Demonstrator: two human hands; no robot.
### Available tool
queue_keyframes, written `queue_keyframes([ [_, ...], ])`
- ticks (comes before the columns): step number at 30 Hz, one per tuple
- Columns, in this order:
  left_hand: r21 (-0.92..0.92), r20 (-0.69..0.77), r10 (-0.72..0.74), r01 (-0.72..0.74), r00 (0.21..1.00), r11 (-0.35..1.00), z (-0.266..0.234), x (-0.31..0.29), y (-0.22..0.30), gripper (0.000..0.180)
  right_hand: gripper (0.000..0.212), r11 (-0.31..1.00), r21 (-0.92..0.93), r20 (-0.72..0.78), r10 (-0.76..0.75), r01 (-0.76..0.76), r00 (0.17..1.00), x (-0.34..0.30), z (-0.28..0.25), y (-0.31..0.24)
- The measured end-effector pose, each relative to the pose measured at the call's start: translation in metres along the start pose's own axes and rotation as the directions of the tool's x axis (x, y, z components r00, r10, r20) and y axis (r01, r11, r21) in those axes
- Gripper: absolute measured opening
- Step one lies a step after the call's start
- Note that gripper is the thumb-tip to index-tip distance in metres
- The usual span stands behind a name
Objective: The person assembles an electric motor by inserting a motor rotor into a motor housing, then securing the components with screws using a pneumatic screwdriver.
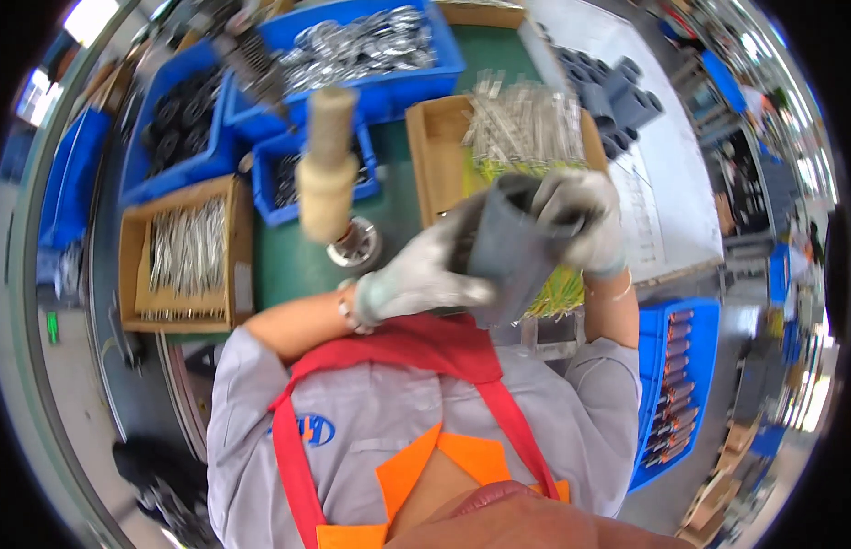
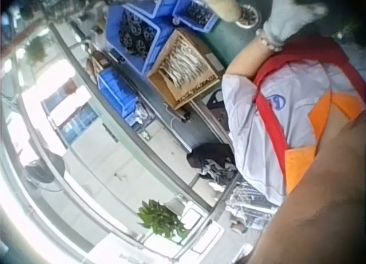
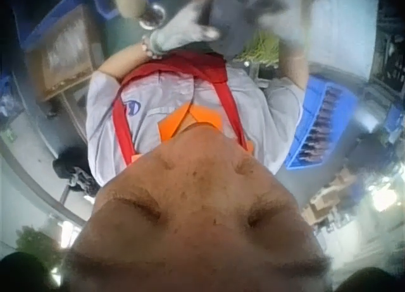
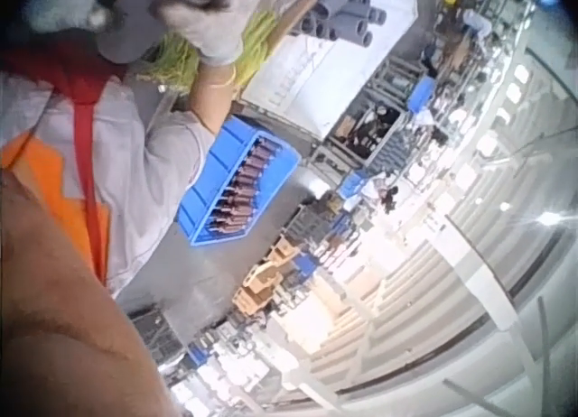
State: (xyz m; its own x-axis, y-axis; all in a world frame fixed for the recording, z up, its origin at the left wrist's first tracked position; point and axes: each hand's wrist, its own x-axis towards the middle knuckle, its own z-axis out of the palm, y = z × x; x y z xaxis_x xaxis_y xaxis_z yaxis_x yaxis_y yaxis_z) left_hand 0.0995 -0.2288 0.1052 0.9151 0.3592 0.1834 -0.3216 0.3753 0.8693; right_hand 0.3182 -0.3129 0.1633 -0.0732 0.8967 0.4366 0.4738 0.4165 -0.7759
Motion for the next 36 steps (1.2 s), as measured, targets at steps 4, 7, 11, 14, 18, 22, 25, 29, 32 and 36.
queue_keyframes([
  [4,0.419,-0.029,0.108,-0.086,0.994,0.904,-0.003,-0.039,0.034,0.081,0.019,0.926,0.361,0.073,-0.143,0.107,0.987,0.014,0.053,-0.006],
  [7,0.072,0.127,-0.122,0.114,0.984,0.991,-0.015,-0.078,0.072,0.114,0.06,0.655,0.755,-0.098,0.072,0.028,0.993,0.037,0.09,0.014],
  [11,0.268,0.201,0.579,-0.613,0.79,0.743,-0.032,-0.083,0.106,0.134,0.07,0.921,0.379,-0.024,0.1,-0.083,0.995,0.084,0.16,0.019],
  [14,0.412,0.097,0.848,-0.797,0.521,0.442,-0.034,-0.076,0.129,0.132,0.072,0.991,-0.065,0.031,-0.113,0.115,0.993,0.083,0.168,0.006],
  [18,0.915,0.183,0.561,-0.349,0.808,0.204,-0.045,-0.091,0.183,0.121,0.072,0.997,-0.073,0.091,0.01,-0.004,0.996,0.077,0.178,0.004],
  [22,0.891,-0.143,0.58,-0.15,0.802,0.428,-0.073,-0.074,0.133,0.102,0.075,0.993,0.048,0.122,0.098,-0.105,0.988,0.075,0.176,0.01],
  [25,0.716,-0.25,0.447,-0.148,0.859,0.683,-0.098,-0.08,0.11,0.108,0.072,0.983,-0.035,0.185,0.185,-0.182,0.965,0.072,0.175,0.017],
  [29,0.628,-0.255,0.391,-0.156,0.884,0.763,-0.095,-0.076,0.097,0.11,0.065,0.978,0.072,0.177,0.179,-0.195,0.968,0.07,0.173,0.019],
  [32,0.605,-0.214,0.388,-0.19,0.896,0.773,-0.095,-0.068,0.089,0.112,0.063,0.982,0.076,0.165,0.161,-0.176,0.973,0.066,0.171,0.019],
  [36,0.687,-0.25,0.388,-0.119,0.887,0.717,-0.104,-0.078,0.077,0.093,0.068,0.991,-0.134,-0.019,-0.016,0.013,1.0,0.058,0.095,0.036],
])
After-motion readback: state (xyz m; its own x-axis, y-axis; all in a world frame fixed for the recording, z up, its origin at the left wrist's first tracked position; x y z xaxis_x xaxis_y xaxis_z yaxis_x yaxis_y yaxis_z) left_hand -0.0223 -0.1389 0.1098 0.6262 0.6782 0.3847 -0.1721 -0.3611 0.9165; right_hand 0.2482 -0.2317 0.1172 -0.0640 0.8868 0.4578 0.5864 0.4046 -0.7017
